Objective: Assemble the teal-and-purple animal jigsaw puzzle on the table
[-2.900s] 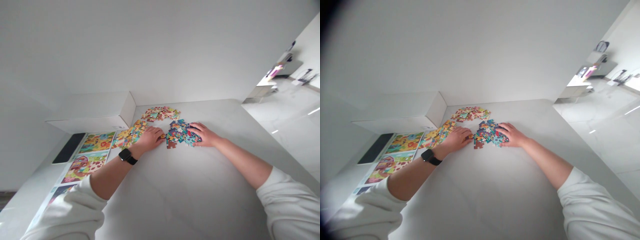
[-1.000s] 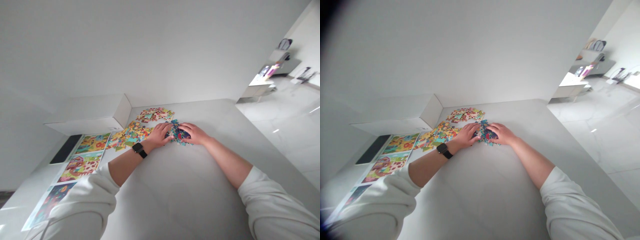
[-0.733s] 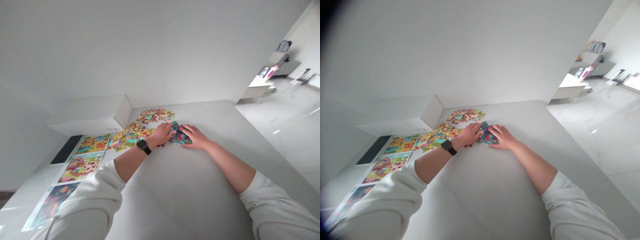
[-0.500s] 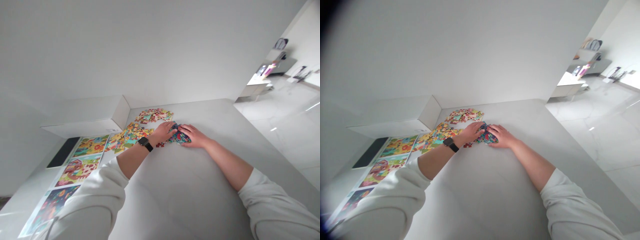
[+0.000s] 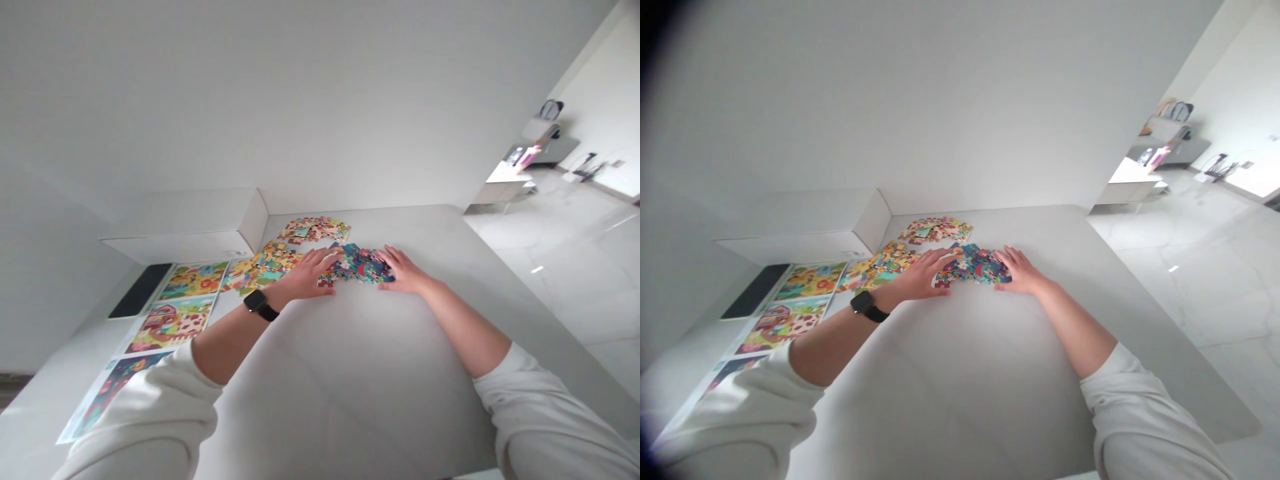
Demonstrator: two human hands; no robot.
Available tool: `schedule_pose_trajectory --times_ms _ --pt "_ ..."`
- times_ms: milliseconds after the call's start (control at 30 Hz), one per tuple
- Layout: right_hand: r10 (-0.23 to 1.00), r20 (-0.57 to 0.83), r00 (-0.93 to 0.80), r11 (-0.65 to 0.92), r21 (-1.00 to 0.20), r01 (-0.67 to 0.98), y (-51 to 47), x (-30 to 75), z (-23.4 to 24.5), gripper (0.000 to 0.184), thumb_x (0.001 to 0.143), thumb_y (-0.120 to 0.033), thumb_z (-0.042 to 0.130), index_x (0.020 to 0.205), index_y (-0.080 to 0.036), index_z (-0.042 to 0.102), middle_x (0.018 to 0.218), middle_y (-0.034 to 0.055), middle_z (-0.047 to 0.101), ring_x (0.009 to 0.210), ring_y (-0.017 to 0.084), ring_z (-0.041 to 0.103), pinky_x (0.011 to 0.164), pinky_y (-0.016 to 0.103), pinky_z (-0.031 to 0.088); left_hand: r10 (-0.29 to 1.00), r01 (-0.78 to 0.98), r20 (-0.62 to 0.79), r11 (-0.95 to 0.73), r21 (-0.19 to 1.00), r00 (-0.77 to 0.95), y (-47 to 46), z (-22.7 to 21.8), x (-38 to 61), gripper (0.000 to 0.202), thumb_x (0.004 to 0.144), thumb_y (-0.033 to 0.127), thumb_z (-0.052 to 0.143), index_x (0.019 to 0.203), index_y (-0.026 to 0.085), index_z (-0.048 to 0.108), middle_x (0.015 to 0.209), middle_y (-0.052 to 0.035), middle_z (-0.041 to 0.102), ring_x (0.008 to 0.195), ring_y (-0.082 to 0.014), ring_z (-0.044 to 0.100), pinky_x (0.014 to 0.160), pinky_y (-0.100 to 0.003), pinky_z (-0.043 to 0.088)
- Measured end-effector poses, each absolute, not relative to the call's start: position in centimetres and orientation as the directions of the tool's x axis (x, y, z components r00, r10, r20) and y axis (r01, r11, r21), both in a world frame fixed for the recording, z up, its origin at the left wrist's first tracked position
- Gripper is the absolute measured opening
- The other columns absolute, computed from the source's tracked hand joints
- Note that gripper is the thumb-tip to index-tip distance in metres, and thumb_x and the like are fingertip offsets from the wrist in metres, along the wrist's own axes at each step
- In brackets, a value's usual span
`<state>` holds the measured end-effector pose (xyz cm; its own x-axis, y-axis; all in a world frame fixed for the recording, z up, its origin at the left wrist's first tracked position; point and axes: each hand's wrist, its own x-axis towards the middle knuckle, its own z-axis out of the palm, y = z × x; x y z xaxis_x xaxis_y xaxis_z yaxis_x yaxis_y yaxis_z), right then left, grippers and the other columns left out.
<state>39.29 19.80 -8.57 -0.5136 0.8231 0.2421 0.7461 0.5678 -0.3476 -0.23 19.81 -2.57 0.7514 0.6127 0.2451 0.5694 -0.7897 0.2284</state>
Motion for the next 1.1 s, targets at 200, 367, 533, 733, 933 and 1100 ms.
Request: schedule_pose_trajectory --times_ms 200,367,533,733,933,1100 --pt "0.866 0.276 -0.417 0.499 -0.417 0.760 19.3 38.7 -7.9 0.112 0.081 -0.080 0.081 0.171 -0.028 0.041 0.177 0.0228 0.037 0.164 0.048 0.035 0.130 0.072 0.035 0.760 0.751 0.249 -0.643 0.149 0.601 17.9 -2.9 -1.1 0.074 0.100 0.049 0.072 0.164 0.021 0.049 0.169 -0.0217 0.049 0.156 -0.0428 0.045 0.131 -0.066 0.031" --pt "0.861 0.433 -0.266 0.455 -0.424 0.783 15.7 37.1 -5.4 0.080 0.098 -0.062 0.071 0.166 -0.028 0.048 0.167 0.0193 0.052 0.157 0.041 0.047 0.130 0.067 0.038 0.797 0.800 0.314 -0.579 0.158 0.515 14.6 -2.1 0.1 0.063 0.101 0.038 0.069 0.159 0.020 0.055 0.162 -0.0209 0.057 0.152 -0.0419 0.049 0.130 -0.062 0.035" --pt "0.804 0.545 -0.239 0.515 -0.436 0.738 10.7 33.6 -1.7 0.040 0.103 -0.042 0.063 0.139 -0.028 0.073 0.137 0.0114 0.076 0.128 0.032 0.071 0.116 0.053 0.056 0.797 0.739 0.266 -0.603 0.300 0.543 8.4 -0.3 -1.5 0.038 0.103 0.035 0.062 0.137 0.021 0.071 0.137 -0.0152 0.075 0.126 -0.0339 0.069 0.111 -0.048 0.053" --pt "0.816 0.403 -0.414 0.575 -0.496 0.651 6.5 27.4 0.7 0.021 0.103 -0.032 0.064 0.099 -0.025 0.084 0.096 0.0038 0.083 0.083 0.019 0.074 0.081 0.030 0.054 0.859 0.704 0.066 -0.458 0.543 0.508 2.4 1.6 -2.8 0.029 0.106 0.039 0.053 0.099 0.024 0.077 0.078 -0.0032 0.078 0.074 -0.0207 0.070 0.072 -0.030 0.046" --pt "0.827 0.125 -0.548 0.549 -0.383 0.743 5.5 22.5 -1.2 0.028 0.102 -0.035 0.071 0.078 -0.023 0.079 0.073 0.0018 0.075 0.069 0.016 0.061 0.066 0.028 0.032 0.869 0.677 0.078 -0.434 0.595 0.489 0.9 0.0 -2.3 0.052 0.105 0.056 0.046 0.068 0.022 0.059 0.059 -0.0018 0.060 0.059 -0.0177 0.055 0.064 -0.031 0.034" --pt "0.861 0.151 -0.486 0.508 -0.315 0.802 6.1 20.7 -3.8 0.035 0.105 -0.036 0.067 0.074 -0.023 0.076 0.074 0.0020 0.075 0.070 0.016 0.060 0.065 0.029 0.028 0.850 0.538 0.116 -0.425 0.728 0.514 1.9 -2.2 -3.1 0.033 0.101 0.045 0.049 0.089 0.021 0.069 0.068 -0.0008 0.067 0.064 -0.0179 0.059 0.067 -0.029 0.041"
